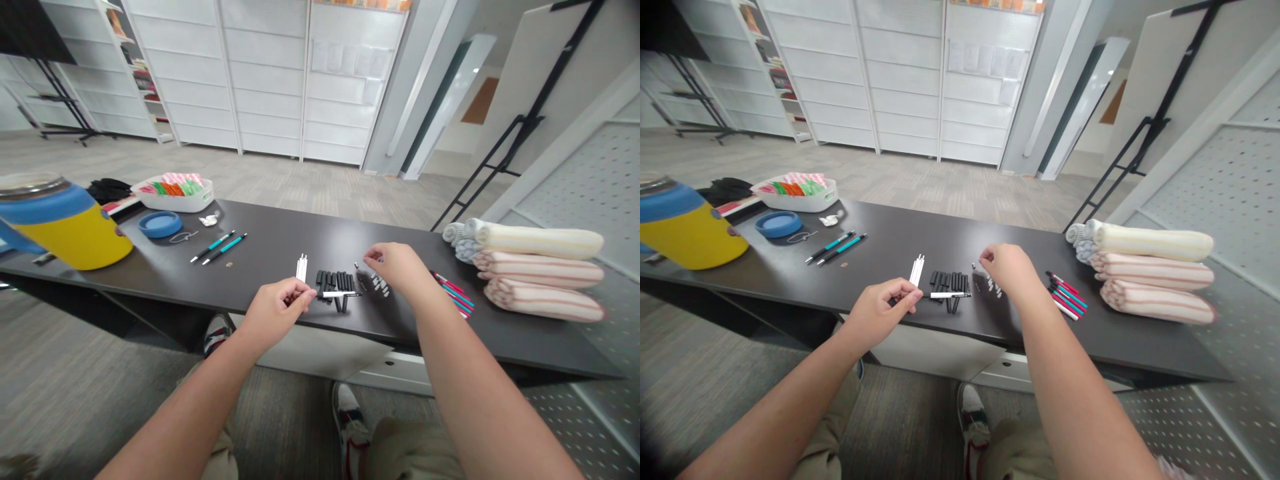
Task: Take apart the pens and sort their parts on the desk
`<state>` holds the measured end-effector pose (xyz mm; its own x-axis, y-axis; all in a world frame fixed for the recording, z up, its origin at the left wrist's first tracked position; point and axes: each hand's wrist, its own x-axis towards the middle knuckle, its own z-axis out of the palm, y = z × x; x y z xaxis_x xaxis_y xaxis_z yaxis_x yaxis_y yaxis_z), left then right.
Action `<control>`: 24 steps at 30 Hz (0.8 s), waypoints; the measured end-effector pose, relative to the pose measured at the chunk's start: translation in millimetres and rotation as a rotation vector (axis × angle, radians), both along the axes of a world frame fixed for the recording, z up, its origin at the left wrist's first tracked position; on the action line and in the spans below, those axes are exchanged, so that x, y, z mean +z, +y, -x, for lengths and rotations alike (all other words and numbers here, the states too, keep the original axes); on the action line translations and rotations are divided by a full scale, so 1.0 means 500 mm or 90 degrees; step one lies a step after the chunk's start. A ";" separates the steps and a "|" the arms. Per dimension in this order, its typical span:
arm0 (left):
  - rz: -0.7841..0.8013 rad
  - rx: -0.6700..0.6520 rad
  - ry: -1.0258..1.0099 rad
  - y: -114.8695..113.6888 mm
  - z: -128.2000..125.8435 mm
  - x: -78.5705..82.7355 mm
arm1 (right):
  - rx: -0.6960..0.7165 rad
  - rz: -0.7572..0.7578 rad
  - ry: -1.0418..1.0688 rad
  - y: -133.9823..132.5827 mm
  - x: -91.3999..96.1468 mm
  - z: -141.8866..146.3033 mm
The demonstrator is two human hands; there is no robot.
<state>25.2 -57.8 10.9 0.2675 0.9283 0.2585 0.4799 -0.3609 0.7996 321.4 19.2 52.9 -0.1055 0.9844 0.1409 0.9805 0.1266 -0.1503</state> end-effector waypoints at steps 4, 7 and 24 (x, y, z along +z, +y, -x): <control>-0.002 0.007 0.004 0.002 0.002 -0.003 | 0.018 0.024 -0.041 0.011 -0.008 0.046; 0.002 0.004 0.007 0.003 0.003 -0.004 | 0.014 0.042 -0.081 0.019 -0.013 0.061; 0.001 -0.003 0.010 0.001 0.005 -0.002 | -0.011 0.067 -0.118 0.026 -0.016 0.048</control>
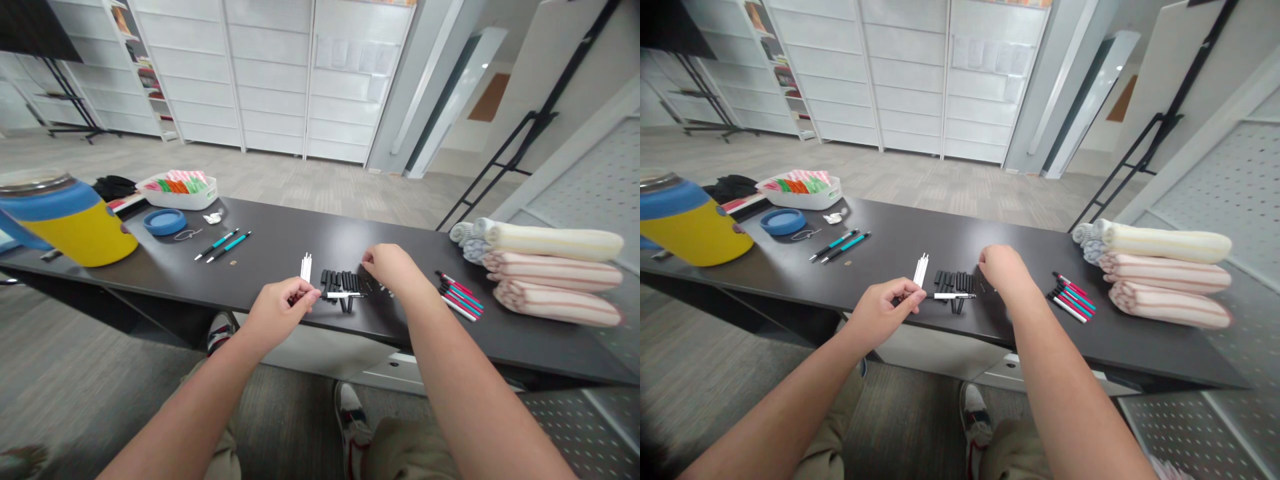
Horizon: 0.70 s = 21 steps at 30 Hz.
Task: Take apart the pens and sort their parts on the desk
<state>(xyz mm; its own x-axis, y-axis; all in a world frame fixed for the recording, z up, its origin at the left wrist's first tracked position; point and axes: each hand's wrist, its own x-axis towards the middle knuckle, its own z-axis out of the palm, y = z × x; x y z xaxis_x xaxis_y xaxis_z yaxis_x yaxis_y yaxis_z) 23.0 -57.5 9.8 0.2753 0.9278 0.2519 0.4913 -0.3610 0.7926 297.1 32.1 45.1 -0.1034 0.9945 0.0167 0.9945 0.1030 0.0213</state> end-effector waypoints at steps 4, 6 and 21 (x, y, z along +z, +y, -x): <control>0.000 0.004 0.005 0.000 0.000 -0.002 | -0.003 -0.028 0.033 -0.002 0.005 -0.011; 0.002 0.003 0.006 0.001 -0.001 -0.002 | -0.006 -0.045 0.066 -0.001 0.005 -0.020; -0.020 -0.002 -0.002 -0.001 -0.003 0.003 | -0.034 -0.058 0.085 -0.038 0.069 -0.096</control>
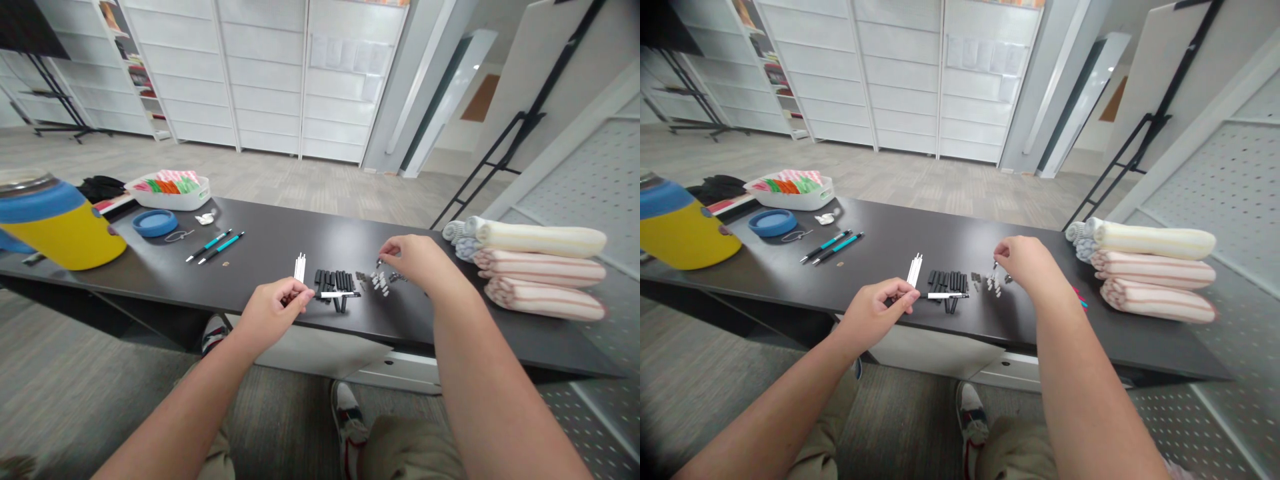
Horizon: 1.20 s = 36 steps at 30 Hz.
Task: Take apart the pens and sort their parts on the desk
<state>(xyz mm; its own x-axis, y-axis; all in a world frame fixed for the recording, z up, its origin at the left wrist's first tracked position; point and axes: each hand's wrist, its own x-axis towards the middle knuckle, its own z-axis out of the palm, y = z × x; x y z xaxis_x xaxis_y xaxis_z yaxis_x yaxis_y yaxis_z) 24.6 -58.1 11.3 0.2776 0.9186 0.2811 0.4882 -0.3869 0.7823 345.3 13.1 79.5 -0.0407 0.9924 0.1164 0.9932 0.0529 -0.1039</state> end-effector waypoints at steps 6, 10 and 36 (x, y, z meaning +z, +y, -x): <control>0.008 0.002 0.007 0.001 -0.001 0.003 | 0.024 0.057 -0.061 -0.016 -0.004 -0.005; 0.004 0.000 0.002 0.002 -0.001 0.001 | 0.045 0.073 -0.053 -0.012 -0.015 0.010; 0.009 0.003 0.010 0.001 -0.001 0.002 | 0.029 0.106 -0.047 0.007 -0.036 0.027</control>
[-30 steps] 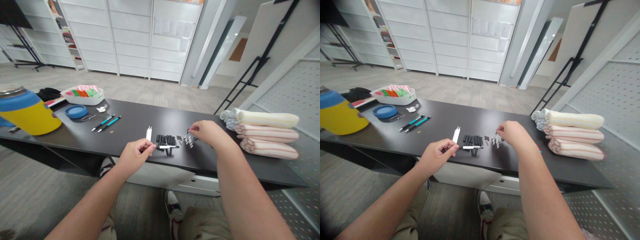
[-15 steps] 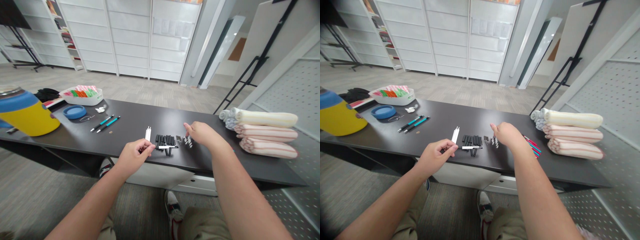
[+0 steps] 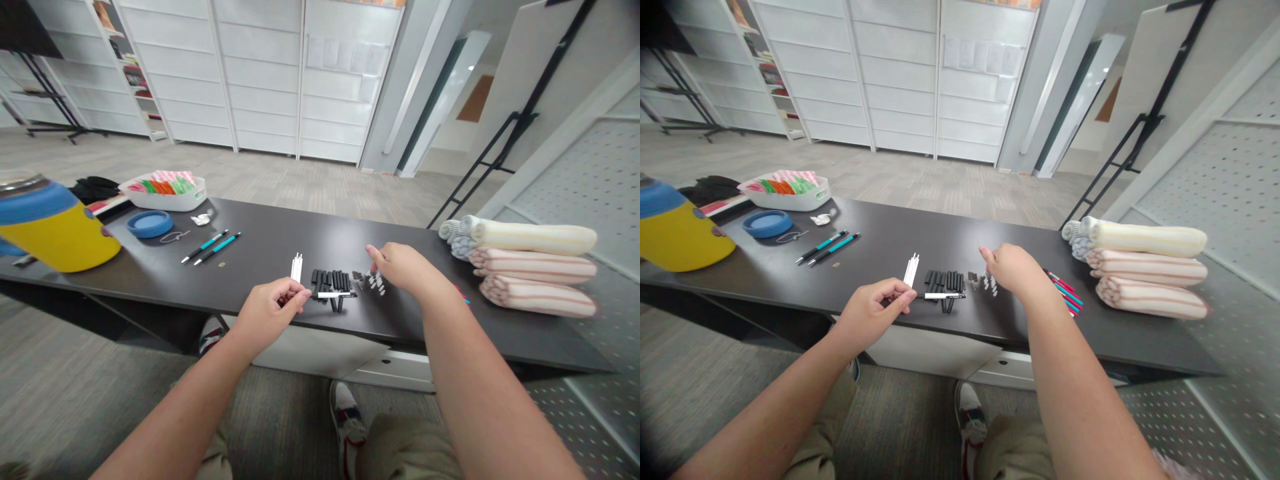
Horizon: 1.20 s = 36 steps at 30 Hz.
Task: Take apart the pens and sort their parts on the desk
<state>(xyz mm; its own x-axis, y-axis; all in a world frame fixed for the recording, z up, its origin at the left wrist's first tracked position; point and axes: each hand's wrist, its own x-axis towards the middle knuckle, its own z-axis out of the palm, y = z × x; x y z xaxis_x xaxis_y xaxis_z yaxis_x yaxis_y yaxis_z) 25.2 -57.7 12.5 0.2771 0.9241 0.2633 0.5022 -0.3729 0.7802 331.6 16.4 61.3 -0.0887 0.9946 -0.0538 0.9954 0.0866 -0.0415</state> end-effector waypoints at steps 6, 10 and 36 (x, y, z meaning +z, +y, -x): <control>-0.008 0.000 0.000 0.001 -0.001 0.001 | 0.007 0.014 0.009 0.000 0.000 0.010; -0.002 0.001 0.000 0.000 -0.001 0.002 | 0.002 0.008 0.016 0.000 -0.002 0.012; 0.007 -0.004 -0.005 -0.002 -0.001 0.004 | 0.026 -0.038 -0.022 -0.001 -0.009 0.011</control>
